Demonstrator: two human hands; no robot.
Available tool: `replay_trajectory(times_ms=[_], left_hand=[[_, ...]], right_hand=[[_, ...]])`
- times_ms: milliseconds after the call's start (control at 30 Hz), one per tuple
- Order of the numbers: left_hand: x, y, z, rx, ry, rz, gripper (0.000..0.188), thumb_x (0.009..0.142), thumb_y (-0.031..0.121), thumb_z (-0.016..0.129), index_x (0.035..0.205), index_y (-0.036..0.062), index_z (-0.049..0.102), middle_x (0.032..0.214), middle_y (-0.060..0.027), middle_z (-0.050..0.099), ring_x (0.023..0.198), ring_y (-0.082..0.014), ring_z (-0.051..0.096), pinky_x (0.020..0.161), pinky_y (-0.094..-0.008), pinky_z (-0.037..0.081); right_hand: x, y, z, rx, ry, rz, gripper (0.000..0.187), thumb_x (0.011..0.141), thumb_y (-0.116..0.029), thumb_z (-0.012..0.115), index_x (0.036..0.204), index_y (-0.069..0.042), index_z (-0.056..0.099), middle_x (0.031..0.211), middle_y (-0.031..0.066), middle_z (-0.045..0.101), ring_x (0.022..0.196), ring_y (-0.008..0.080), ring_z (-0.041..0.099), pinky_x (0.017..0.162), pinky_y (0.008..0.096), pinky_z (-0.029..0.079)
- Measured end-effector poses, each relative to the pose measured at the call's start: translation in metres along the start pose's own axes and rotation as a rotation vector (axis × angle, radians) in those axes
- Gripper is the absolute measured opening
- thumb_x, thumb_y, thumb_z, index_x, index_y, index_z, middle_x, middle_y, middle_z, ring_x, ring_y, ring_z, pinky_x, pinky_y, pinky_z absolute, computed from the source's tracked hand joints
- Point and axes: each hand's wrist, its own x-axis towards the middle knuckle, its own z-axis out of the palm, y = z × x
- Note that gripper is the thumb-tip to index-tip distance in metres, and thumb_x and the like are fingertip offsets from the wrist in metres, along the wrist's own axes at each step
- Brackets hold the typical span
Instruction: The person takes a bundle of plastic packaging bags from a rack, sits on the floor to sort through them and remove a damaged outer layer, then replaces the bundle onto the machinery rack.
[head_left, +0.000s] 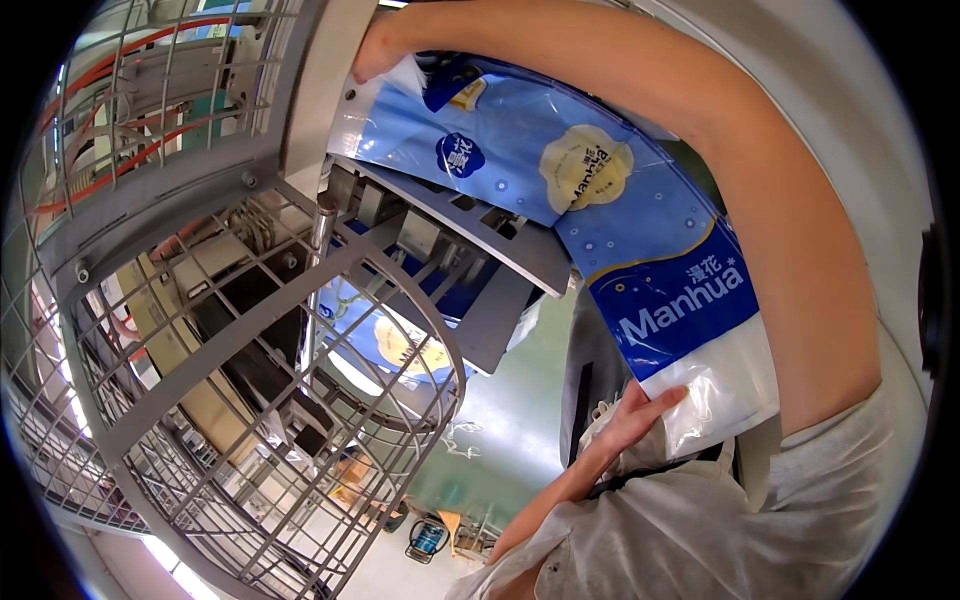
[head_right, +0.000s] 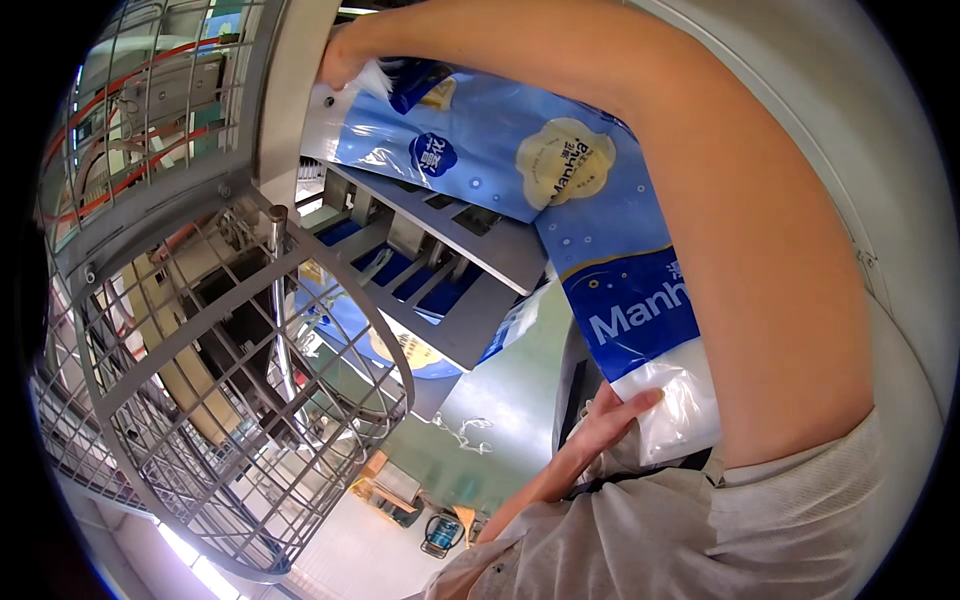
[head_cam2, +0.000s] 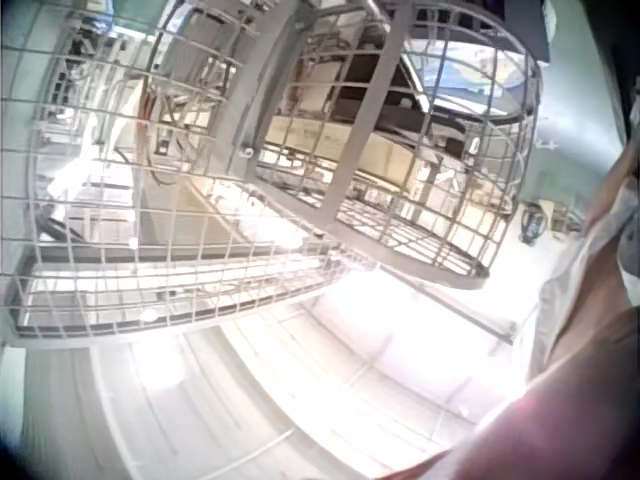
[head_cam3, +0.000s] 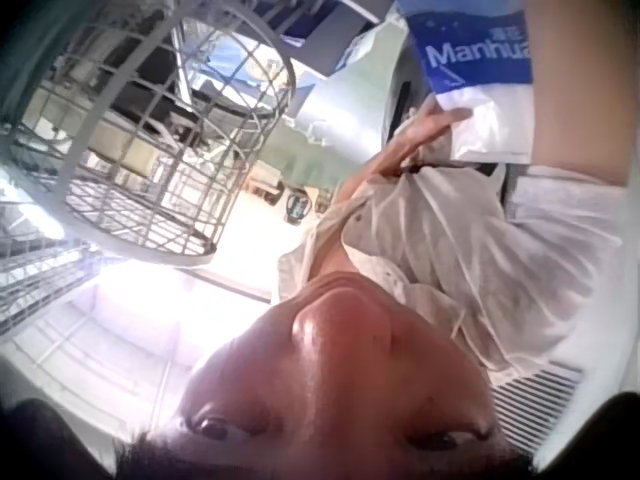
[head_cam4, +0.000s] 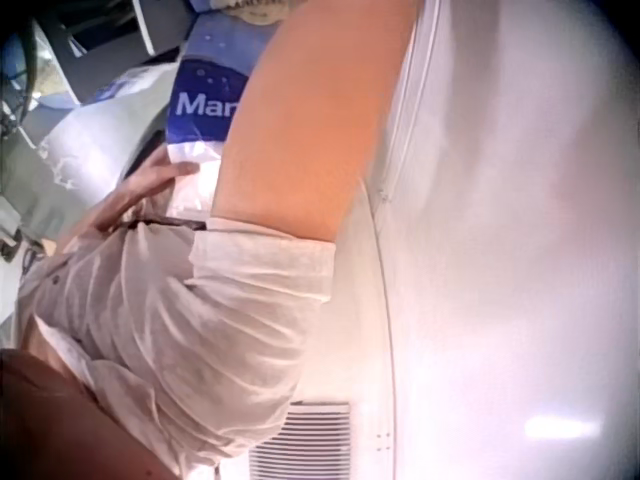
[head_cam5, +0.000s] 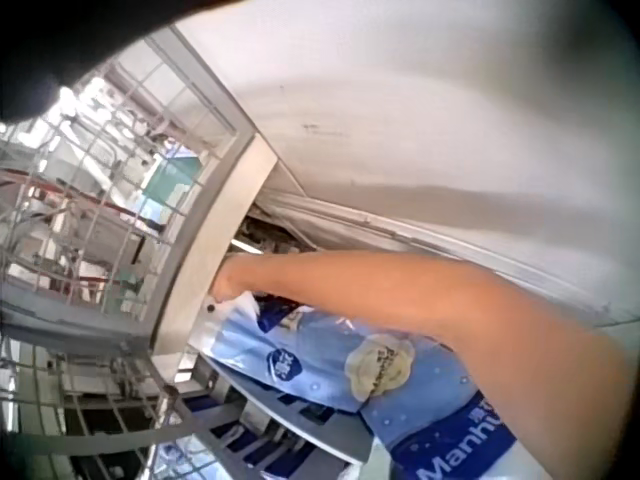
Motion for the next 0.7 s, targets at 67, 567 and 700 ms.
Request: replay_trajectory(times_ms=[67,567,700], left_hand=[[-0.003,0.003,0.002,-0.001,0.009,0.001,0.041,0.088,0.003,0.064,0.126,0.0021,0.051,0.116,-0.0063,0.061,0.106,-0.0167,0.059,0.092,-0.0321,0.048],[-0.009,0.012,0.007,-0.035,0.025,-0.026,0.043,0.088,0.003,0.065,0.127,0.0015,0.049,0.119,-0.0076,0.06,0.108,-0.0182,0.058,0.095,-0.0334,0.047],[-0.011,0.005,0.001,-0.043,0.01,-0.028,0.044,0.088,0.005,0.065,0.128,0.001,0.049,0.12,-0.0079,0.06,0.108,-0.0181,0.058,0.095,-0.0335,0.047]], right_hand=[[-0.003,-0.005,0.0,-0.057,0.088,-0.046,0.045,0.079,-0.028,0.064,0.117,-0.005,0.062,0.115,0.0179,0.063,0.109,0.0329,0.059,0.094,0.0414,0.046],[0.062,0.043,0.024,-0.003,-0.089,-0.06,0.063,0.074,-0.03,0.068,0.133,-0.014,0.052,0.139,0.0136,0.049,0.13,0.0269,0.042,0.107,0.0384,0.034],[0.041,0.03,0.017,0.17,0.071,-0.166,0.058,0.074,-0.034,0.068,0.127,-0.014,0.058,0.132,0.0143,0.055,0.125,0.0303,0.046,0.103,0.0391,0.036]])
